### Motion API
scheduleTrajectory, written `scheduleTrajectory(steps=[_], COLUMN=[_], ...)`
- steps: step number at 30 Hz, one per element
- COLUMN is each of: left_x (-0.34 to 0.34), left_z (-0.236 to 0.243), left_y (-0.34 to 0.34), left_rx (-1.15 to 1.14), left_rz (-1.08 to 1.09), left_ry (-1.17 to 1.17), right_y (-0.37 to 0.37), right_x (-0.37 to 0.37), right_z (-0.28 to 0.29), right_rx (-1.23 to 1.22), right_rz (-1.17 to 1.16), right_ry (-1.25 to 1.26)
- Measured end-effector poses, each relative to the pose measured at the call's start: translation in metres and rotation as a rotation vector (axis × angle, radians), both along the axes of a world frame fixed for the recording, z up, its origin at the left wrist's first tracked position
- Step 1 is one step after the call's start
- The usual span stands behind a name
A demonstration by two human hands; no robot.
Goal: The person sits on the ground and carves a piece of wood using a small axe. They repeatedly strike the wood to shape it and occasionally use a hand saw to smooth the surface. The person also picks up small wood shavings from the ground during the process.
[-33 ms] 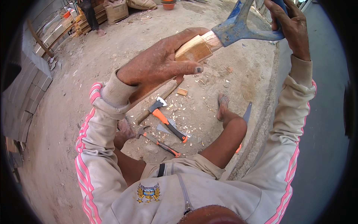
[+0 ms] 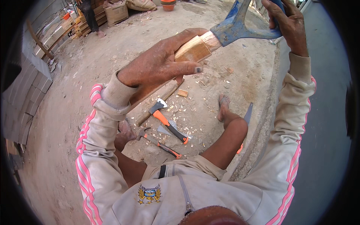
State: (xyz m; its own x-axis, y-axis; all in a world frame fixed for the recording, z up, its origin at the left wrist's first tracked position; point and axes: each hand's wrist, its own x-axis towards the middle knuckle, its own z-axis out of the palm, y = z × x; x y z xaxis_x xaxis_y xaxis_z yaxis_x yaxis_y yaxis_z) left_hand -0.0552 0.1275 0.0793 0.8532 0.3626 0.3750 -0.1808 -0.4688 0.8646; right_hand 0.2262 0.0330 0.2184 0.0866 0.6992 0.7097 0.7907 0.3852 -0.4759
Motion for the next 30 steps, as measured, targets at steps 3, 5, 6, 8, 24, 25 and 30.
scheduleTrajectory(steps=[3,5,6,8,24,25,30], left_x=[0.003,-0.006,-0.008,-0.008,-0.101,-0.109,-0.152], left_z=[0.005,0.004,0.005,0.011,0.005,0.001,-0.002], left_y=[-0.003,-0.003,-0.004,-0.004,0.021,0.014,0.024], left_rx=[0.085,0.063,0.047,0.048,0.264,0.245,0.261], left_rz=[0.048,0.049,0.036,0.041,0.613,0.656,0.895], left_ry=[0.036,0.009,-0.007,0.033,0.164,0.206,0.190], right_y=[0.011,0.035,0.036,0.036,0.049,0.049,0.077], right_x=[0.019,0.035,0.035,0.034,0.163,0.155,0.086], right_z=[-0.006,-0.043,-0.050,-0.045,-0.298,-0.347,-0.486], right_rx=[0.067,0.238,0.218,0.159,-0.501,-0.581,-0.868], right_rz=[-0.008,0.098,0.109,0.081,-0.271,-0.263,-0.418], right_ry=[0.013,-0.001,0.037,0.064,0.436,0.483,0.054])
